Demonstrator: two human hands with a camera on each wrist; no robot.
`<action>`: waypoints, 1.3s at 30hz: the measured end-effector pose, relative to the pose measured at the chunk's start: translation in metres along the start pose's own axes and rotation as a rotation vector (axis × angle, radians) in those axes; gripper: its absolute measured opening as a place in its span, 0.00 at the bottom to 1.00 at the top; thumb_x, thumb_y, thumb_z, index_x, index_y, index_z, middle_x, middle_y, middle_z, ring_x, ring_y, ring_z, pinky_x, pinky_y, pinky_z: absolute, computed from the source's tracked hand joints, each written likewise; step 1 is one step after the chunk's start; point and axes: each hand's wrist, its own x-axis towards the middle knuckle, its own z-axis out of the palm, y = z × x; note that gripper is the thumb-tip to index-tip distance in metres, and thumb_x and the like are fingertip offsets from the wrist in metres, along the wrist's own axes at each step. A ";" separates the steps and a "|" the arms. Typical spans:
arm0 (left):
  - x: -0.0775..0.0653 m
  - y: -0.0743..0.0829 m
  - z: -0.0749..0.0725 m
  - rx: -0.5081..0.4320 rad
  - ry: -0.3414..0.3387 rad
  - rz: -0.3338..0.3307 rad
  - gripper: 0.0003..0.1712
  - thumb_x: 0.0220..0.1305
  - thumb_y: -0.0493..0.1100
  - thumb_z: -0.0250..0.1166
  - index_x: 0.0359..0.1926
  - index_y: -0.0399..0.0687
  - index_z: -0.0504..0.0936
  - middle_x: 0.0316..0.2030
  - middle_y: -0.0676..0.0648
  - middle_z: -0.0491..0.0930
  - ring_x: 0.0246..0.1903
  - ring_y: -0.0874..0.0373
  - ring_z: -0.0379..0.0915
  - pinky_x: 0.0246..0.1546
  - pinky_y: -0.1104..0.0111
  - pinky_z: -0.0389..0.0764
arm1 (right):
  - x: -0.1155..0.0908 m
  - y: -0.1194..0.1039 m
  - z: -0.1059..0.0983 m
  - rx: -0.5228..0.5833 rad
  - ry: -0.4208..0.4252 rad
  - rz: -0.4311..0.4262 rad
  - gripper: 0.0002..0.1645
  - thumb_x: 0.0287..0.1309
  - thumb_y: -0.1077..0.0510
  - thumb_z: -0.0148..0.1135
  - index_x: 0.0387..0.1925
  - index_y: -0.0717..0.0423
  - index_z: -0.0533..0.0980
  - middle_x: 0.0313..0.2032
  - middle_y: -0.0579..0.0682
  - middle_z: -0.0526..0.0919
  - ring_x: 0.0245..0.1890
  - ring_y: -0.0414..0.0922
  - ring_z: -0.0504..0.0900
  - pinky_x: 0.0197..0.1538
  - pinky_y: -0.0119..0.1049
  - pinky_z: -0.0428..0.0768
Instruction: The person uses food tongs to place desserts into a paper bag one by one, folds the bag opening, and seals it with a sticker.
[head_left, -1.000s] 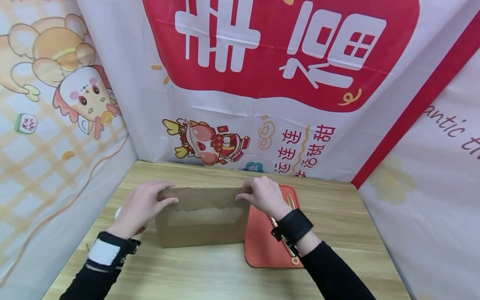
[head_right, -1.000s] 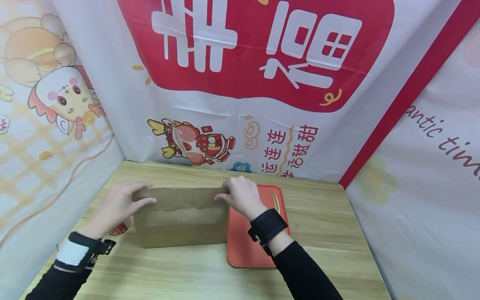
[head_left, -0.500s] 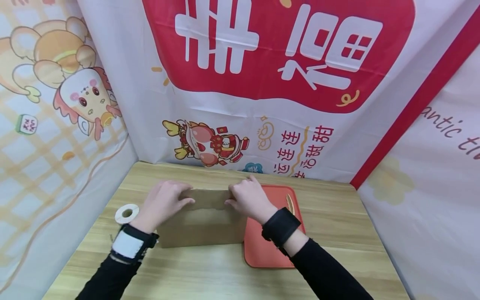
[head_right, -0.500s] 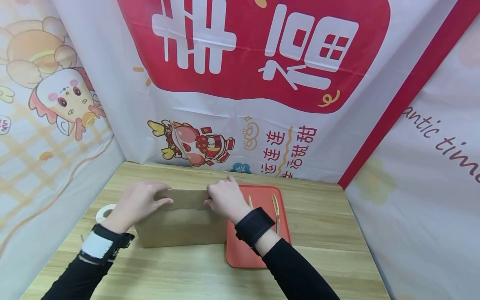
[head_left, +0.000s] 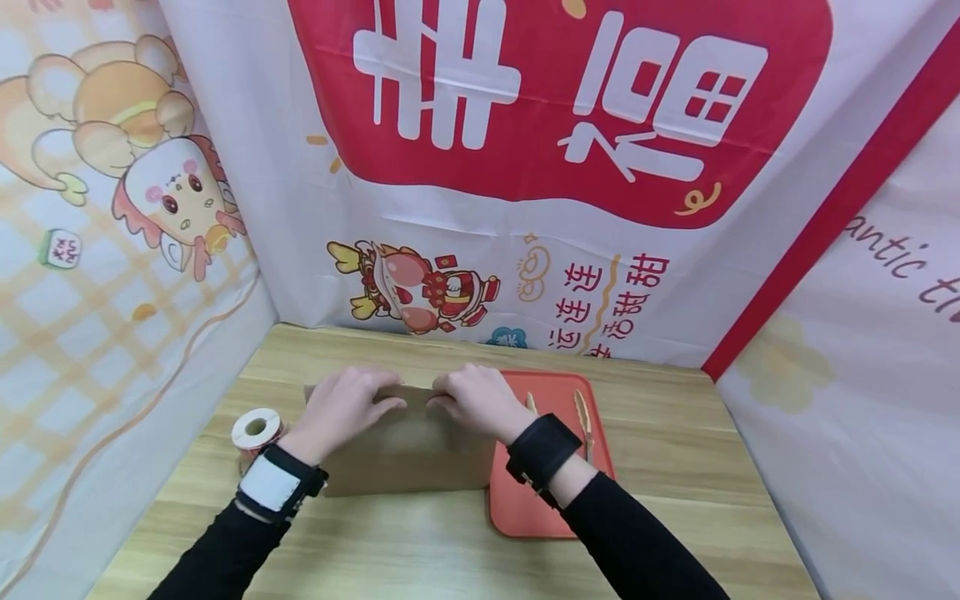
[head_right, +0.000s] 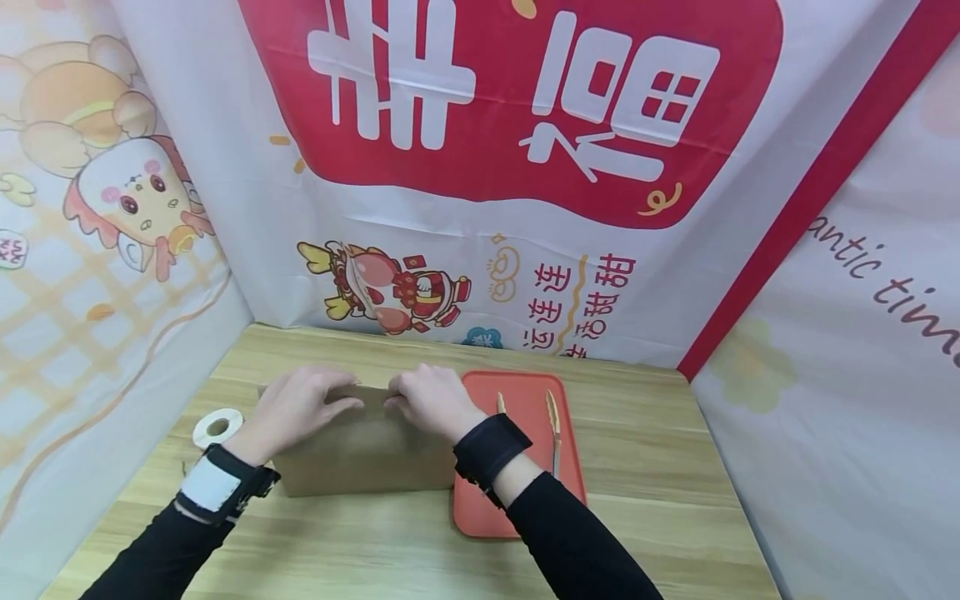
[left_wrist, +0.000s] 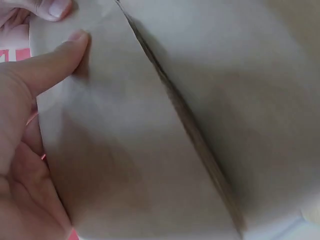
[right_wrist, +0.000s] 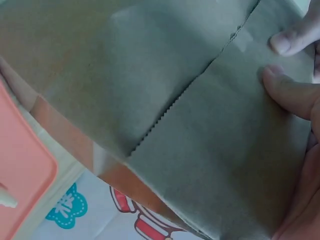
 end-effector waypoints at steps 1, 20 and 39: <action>-0.003 -0.004 -0.002 -0.001 0.004 0.012 0.09 0.52 0.46 0.78 0.34 0.56 0.87 0.30 0.58 0.83 0.28 0.63 0.79 0.25 0.63 0.77 | 0.000 0.001 0.000 -0.005 -0.003 0.000 0.08 0.62 0.48 0.67 0.30 0.44 0.84 0.24 0.37 0.80 0.23 0.33 0.74 0.25 0.30 0.71; -0.032 -0.055 -0.041 0.056 0.085 0.095 0.08 0.51 0.37 0.76 0.35 0.49 0.90 0.30 0.51 0.86 0.26 0.59 0.82 0.23 0.63 0.79 | -0.008 0.018 -0.014 0.073 -0.079 0.077 0.09 0.64 0.47 0.65 0.32 0.43 0.87 0.26 0.36 0.82 0.20 0.32 0.72 0.24 0.31 0.70; 0.002 0.001 -0.003 0.044 -0.006 0.022 0.09 0.51 0.46 0.78 0.34 0.52 0.89 0.29 0.55 0.85 0.27 0.60 0.81 0.22 0.65 0.76 | -0.003 -0.002 0.009 -0.008 0.048 0.037 0.13 0.61 0.50 0.68 0.24 0.44 0.75 0.19 0.37 0.73 0.20 0.33 0.72 0.23 0.31 0.70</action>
